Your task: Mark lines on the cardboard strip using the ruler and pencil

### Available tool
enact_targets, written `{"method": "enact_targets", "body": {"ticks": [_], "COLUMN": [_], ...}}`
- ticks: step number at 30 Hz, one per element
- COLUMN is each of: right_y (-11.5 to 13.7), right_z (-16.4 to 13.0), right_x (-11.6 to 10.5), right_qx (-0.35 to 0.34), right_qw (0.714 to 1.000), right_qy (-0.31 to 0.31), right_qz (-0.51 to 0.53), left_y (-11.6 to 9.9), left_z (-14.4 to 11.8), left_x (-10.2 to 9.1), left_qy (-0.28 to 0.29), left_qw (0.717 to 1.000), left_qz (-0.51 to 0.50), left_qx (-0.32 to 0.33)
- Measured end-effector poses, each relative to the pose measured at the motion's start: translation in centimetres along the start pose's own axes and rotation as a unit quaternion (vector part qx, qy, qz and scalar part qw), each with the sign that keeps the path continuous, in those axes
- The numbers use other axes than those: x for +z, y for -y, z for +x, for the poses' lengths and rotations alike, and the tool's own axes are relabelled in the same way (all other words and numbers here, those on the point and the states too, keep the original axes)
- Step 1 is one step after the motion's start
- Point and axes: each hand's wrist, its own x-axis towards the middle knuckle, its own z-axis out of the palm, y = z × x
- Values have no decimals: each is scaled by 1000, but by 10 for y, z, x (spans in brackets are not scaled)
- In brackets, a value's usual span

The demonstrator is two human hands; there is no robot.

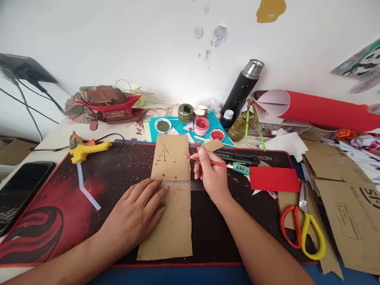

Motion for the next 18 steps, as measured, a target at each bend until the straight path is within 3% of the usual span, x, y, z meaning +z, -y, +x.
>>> {"method": "enact_targets", "body": {"ticks": [18], "right_y": [-4], "right_z": [-5], "right_x": [0], "right_qx": [6], "right_qw": [1000], "right_qy": [19], "right_qz": [19], "left_y": [3], "left_z": [1], "left_x": [-4], "left_qy": [-20], "left_qw": [999], "left_qz": [11], "left_qx": [29]}}
